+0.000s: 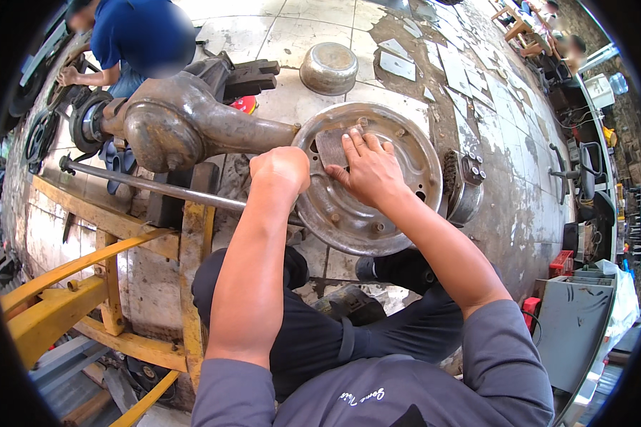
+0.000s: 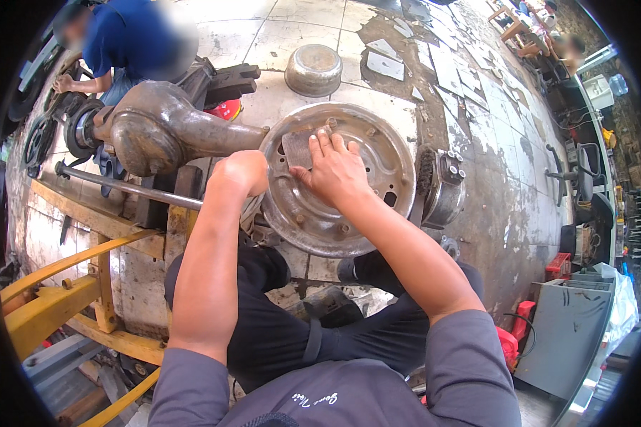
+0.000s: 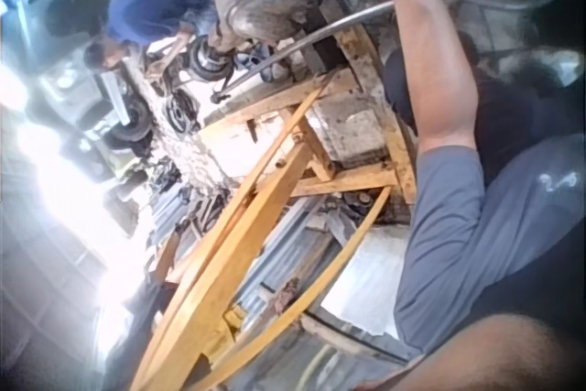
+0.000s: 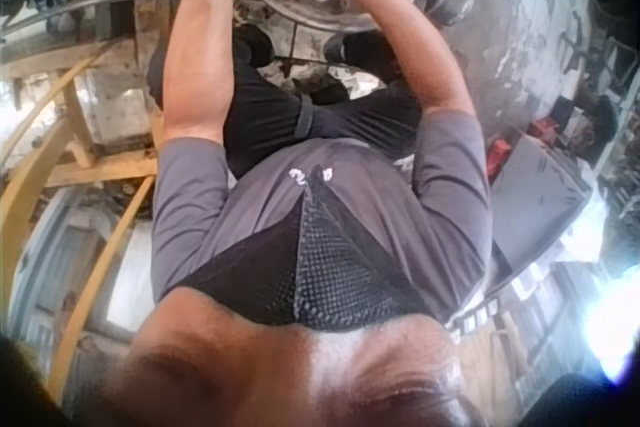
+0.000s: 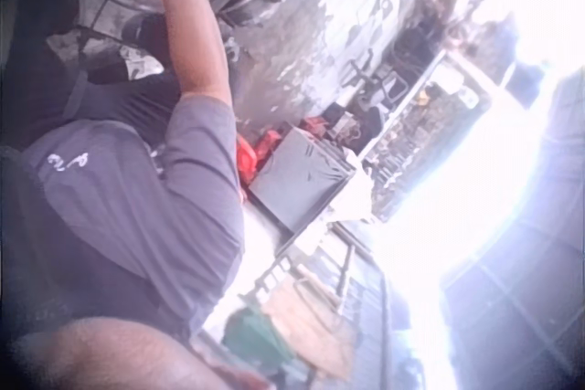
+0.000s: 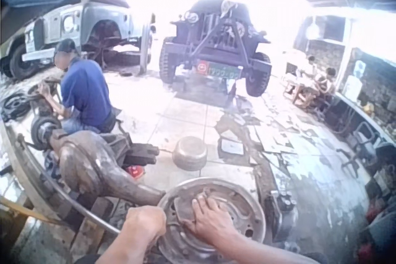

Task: The person sands the surface of a large circular metal part using a sanding block. They repeatedly rub the block over the face and edges of the part, rotating it to reach different areas.

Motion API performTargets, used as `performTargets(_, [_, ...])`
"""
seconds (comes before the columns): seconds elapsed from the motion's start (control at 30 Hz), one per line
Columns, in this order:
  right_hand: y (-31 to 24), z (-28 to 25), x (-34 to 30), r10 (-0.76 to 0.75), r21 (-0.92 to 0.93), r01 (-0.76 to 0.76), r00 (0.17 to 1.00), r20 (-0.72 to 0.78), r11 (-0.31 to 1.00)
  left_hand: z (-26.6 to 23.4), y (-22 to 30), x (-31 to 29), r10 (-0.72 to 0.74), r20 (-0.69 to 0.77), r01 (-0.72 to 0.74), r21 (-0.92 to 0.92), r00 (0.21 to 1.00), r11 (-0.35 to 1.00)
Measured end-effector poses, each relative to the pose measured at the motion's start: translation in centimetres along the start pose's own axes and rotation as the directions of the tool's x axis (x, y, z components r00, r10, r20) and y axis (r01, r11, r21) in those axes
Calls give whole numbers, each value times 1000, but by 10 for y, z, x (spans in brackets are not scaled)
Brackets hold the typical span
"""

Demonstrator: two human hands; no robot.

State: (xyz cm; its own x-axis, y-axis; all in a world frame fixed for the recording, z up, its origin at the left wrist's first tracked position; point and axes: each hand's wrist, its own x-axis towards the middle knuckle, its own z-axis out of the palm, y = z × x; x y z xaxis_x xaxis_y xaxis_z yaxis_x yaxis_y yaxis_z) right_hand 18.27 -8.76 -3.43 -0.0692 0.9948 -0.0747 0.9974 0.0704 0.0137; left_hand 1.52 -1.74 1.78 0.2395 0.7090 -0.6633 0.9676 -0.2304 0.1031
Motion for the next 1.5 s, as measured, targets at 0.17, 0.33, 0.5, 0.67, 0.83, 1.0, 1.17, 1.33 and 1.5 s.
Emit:
performTargets(0.17, [-12, -1, 20, 50, -47, -51, 999, -16, 998, -1, 4, -2, 16, -15, -15, 40, 1000, 999])
performTargets(0.33, [-7, -7, 8, 23, -23, -23, 1000, -1, 999, -2, 1, -3, 20, 14, -20, 35, 1000, 999])
performTargets(0.5, [-9, -4, 21, 44, -15, -44, 999, 8, 999, -2, 4, -3, 15, -9, -15, 53, 1000, 998])
performTargets(0.67, [-5, -4, 2, 19, -33, -19, 1000, -4, 999, -1, -3, 4, 27, 22, -28, 45, 999, 999])
performTargets(0.83, [-2, -4, -12, 22, -82, -23, 1000, -10, 996, 3, -4, 6, 47, -22, -46, 49, 999, 998])
performTargets(1.0, [0, -15, -26, -7, -30, 8, 999, 38, 1000, 2, -6, 13, 53, 33, -55, 61, 998, 997])
performTargets(1.17, [10, -12, -33, -111, 17, 111, 994, 4, 994, 3, -10, 18, 76, 34, -76, 7, 997, 997])
performTargets(1.33, [0, -23, -37, -37, 132, 29, 998, 57, 991, -4, -22, -1, 209, -269, -295, -337, 940, 894])
performTargets(1.5, [-20, -8, -42, 45, 177, -41, 999, -19, 983, -11, -17, -1, -7, -593, -377, -521, 805, 766])
